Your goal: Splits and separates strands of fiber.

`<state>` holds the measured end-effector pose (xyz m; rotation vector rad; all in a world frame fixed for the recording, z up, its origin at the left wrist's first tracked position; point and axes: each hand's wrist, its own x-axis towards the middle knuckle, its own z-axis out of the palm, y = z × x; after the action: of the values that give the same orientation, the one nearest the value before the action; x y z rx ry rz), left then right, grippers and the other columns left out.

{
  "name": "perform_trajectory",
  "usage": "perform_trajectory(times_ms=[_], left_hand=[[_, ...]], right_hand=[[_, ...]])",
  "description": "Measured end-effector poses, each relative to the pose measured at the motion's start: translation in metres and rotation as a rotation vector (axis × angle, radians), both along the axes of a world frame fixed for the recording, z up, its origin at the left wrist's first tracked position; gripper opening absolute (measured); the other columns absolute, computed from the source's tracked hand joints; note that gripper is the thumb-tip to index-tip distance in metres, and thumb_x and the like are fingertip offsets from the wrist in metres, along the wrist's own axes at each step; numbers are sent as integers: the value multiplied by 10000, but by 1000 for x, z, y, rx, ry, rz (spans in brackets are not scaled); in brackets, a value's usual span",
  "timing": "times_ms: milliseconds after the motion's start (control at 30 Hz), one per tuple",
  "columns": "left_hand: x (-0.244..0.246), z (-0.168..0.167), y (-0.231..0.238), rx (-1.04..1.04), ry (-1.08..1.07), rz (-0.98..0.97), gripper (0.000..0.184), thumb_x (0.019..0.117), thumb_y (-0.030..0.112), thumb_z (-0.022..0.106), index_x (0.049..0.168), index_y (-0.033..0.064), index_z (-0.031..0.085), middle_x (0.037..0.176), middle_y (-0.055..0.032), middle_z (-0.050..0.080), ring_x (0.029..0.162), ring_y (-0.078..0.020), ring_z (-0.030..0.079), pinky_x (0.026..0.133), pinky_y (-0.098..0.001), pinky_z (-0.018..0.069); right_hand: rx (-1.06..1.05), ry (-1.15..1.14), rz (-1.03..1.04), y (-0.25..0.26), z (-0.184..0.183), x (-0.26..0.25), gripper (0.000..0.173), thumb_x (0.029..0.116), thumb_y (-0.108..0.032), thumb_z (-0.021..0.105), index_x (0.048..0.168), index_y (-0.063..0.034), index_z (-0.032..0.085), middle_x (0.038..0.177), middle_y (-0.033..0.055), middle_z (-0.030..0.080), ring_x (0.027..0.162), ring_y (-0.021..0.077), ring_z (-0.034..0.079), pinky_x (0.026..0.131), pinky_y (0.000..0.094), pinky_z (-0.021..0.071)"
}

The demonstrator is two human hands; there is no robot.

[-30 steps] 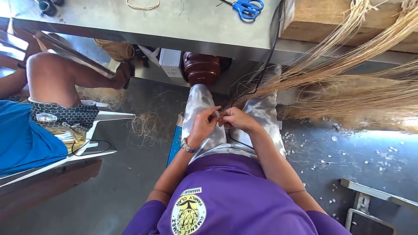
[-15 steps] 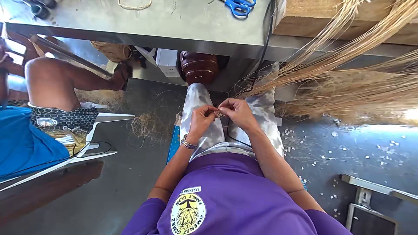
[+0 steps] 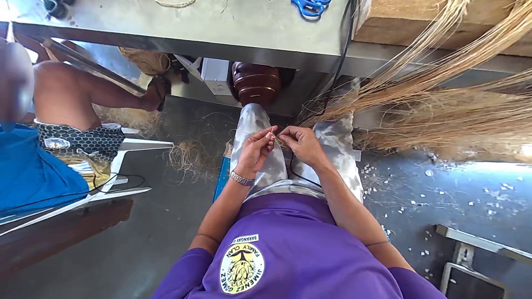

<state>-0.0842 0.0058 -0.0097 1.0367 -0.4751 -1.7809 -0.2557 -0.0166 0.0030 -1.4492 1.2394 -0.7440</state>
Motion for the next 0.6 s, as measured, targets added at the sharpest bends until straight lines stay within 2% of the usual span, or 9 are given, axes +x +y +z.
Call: perform_trajectory(times_ms=[100,267,400,600], left_hand=[[8,-4,2,-116,-170,5,272,1057,86,508,1258,116,689,875,63,657,685,11,589,668,-146,522],[16,-4,3,-280,-346,-14,320,1036,25,511,1310,80,666,947,37,699,734,0,621,708,-175,543],[21,-5,6,-391,-474,-32,314,1028,4,520,1314,29,648,975,-9,700,743,-22,633,722,-200,558],[23,-6,6,-479,-565,-11,299,1009,-26,531,1281,-9,652,957,-30,696,753,-32,643,734,-207,565]], right_hand=[[-45,6,-3,1,1,-1,103,1004,-70,624,979,-21,712,695,11,608,546,22,494,535,185,426],[-135,10,18,4,3,3,73,952,-25,660,967,-15,731,763,34,681,608,21,572,599,195,489],[-164,3,52,9,9,3,76,949,-27,662,951,-49,734,730,4,669,559,12,551,538,173,473],[-225,-49,116,12,15,7,105,916,4,642,924,-30,742,726,-13,667,568,-27,540,542,135,463]])
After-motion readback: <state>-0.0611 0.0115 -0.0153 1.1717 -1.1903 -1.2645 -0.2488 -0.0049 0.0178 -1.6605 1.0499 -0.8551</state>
